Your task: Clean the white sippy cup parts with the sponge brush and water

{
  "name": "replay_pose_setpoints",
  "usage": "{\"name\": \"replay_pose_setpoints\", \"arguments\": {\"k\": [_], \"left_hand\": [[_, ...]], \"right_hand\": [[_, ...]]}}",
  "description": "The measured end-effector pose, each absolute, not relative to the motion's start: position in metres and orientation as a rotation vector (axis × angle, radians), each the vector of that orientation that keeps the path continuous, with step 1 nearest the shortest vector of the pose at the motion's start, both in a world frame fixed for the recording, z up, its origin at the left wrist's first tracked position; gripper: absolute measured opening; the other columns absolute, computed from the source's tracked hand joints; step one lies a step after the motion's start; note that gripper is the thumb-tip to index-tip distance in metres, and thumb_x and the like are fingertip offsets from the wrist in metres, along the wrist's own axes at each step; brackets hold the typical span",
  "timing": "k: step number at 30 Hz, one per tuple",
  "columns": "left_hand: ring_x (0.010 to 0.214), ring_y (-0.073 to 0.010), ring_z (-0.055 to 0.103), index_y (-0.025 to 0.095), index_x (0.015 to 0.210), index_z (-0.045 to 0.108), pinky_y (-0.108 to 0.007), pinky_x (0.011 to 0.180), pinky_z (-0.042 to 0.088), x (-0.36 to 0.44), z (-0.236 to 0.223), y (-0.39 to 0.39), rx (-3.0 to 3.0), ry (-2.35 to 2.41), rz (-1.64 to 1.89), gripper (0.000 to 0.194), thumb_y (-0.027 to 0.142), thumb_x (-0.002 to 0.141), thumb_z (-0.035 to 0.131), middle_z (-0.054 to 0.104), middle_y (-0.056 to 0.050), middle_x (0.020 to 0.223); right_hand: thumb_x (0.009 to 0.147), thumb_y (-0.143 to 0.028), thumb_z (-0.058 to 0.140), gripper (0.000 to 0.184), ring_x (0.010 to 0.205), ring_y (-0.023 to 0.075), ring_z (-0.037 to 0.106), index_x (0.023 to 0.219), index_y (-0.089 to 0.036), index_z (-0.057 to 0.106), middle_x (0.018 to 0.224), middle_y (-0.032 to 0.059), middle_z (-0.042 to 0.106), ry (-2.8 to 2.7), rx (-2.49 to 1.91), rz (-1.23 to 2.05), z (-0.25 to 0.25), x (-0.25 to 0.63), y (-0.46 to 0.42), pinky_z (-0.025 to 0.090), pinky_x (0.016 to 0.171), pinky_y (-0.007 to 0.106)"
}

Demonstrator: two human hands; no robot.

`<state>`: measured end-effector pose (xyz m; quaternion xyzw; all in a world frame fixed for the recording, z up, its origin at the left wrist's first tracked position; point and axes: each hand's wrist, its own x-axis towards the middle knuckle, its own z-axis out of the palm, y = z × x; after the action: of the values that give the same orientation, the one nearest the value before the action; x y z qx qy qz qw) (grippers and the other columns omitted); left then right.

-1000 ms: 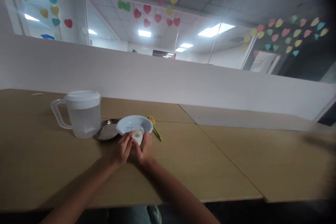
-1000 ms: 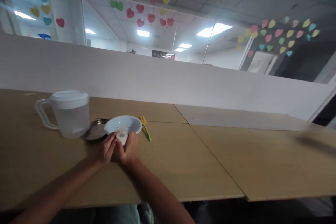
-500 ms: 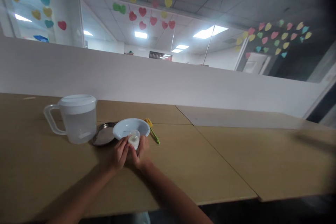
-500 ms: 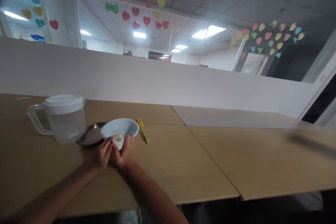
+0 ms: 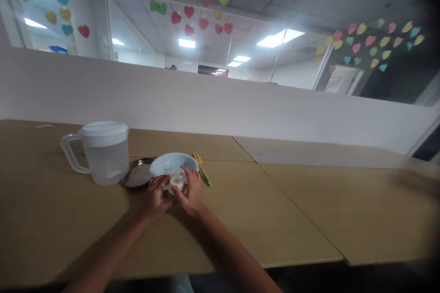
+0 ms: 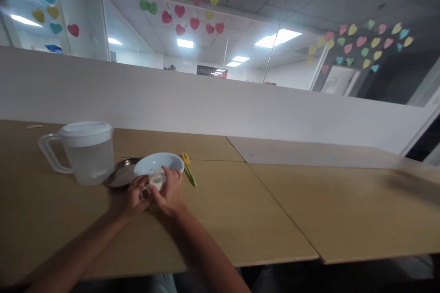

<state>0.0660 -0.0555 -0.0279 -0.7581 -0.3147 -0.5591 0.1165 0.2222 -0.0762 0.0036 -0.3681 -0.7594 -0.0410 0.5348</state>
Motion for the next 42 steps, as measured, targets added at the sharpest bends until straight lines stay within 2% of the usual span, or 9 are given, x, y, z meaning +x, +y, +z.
{"name": "replay_pose_setpoints", "arguments": {"k": [3, 8, 20, 25, 34, 37, 40, 42], "left_hand": [[0.09, -0.0254, 0.062, 0.015, 0.101, 0.059, -0.038, 0.078, 0.049, 0.07, -0.027, -0.056, -2.22, -0.932, -1.645, 0.039, 0.045, 0.077, 0.057, 0.066, -0.011, 0.094], [0.093, -0.0267, 0.06, 0.015, 0.104, 0.057, -0.039, 0.079, 0.049, 0.071, -0.029, -0.056, -2.189, -0.879, -1.664, 0.042, 0.044, 0.075, 0.061, 0.065, -0.012, 0.097], [0.095, -0.0271, 0.06, 0.016, 0.103, 0.057, -0.04, 0.081, 0.049, 0.07, -0.028, -0.059, -2.233, -0.896, -1.631, 0.039, 0.044, 0.076, 0.059, 0.065, -0.012, 0.097], [0.094, -0.0267, 0.06, 0.016, 0.101, 0.059, -0.039, 0.081, 0.049, 0.071, -0.024, -0.062, -2.269, -0.903, -1.631, 0.039, 0.045, 0.076, 0.06, 0.066, -0.011, 0.095], [0.091, -0.0267, 0.061, 0.015, 0.102, 0.058, -0.04, 0.079, 0.049, 0.071, -0.027, -0.057, -2.221, -0.872, -1.626, 0.045, 0.05, 0.074, 0.063, 0.065, -0.012, 0.094], [0.091, -0.0259, 0.061, 0.014, 0.1, 0.059, -0.038, 0.08, 0.049, 0.07, -0.025, -0.059, -2.232, -0.901, -1.587, 0.044, 0.05, 0.075, 0.061, 0.066, -0.012, 0.093], [0.091, -0.0256, 0.061, 0.014, 0.1, 0.059, -0.037, 0.08, 0.048, 0.068, -0.023, -0.06, -2.224, -0.918, -1.559, 0.042, 0.048, 0.077, 0.059, 0.066, -0.012, 0.094], [0.091, -0.0255, 0.061, 0.014, 0.1, 0.06, -0.036, 0.08, 0.048, 0.067, -0.023, -0.059, -2.224, -0.906, -1.55, 0.039, 0.046, 0.078, 0.058, 0.066, -0.012, 0.093]], "right_hand": [[0.084, -0.043, 0.053, 0.048, 0.104, 0.0262, 0.054, 0.125, -0.018, 0.045, 0.11, 0.0122, 0.06, -1.773, -0.866, -0.041, -0.001, 0.219, -0.074, 0.042, 0.091, 0.044], [0.082, -0.041, 0.058, 0.046, 0.102, 0.0257, 0.055, 0.122, -0.019, 0.05, 0.11, 0.0116, 0.061, -1.748, -0.885, 0.016, -0.003, 0.219, -0.074, 0.046, 0.088, 0.043], [0.085, -0.042, 0.054, 0.041, 0.096, 0.0262, 0.057, 0.118, -0.018, 0.052, 0.103, 0.0114, 0.062, -1.717, -0.925, 0.021, 0.004, 0.218, -0.078, 0.046, 0.084, 0.046], [0.081, -0.045, 0.059, 0.043, 0.093, 0.0251, 0.058, 0.116, -0.019, 0.054, 0.1, 0.0103, 0.062, -1.736, -0.929, 0.06, 0.013, 0.222, -0.079, 0.047, 0.083, 0.044], [0.084, -0.043, 0.055, 0.058, 0.114, 0.0256, 0.052, 0.132, -0.019, 0.033, 0.122, 0.015, 0.055, -1.476, -0.684, 0.095, 0.016, 0.226, -0.082, 0.04, 0.096, 0.047], [0.082, -0.042, 0.056, 0.059, 0.096, 0.0215, 0.059, 0.132, -0.018, 0.033, 0.114, 0.0135, 0.057, -1.206, -0.829, 0.132, 0.021, 0.232, -0.073, 0.048, 0.083, 0.039], [0.079, -0.035, 0.058, 0.055, 0.067, 0.0138, 0.057, 0.128, -0.017, 0.041, 0.086, 0.0031, 0.06, -1.153, -0.967, 0.216, 0.021, 0.24, -0.059, 0.048, 0.064, 0.028], [0.076, -0.03, 0.06, 0.056, 0.059, 0.0117, 0.054, 0.127, -0.017, 0.042, 0.075, -0.0019, 0.058, -1.199, -0.996, 0.241, 0.015, 0.244, -0.048, 0.047, 0.059, 0.026]]}}
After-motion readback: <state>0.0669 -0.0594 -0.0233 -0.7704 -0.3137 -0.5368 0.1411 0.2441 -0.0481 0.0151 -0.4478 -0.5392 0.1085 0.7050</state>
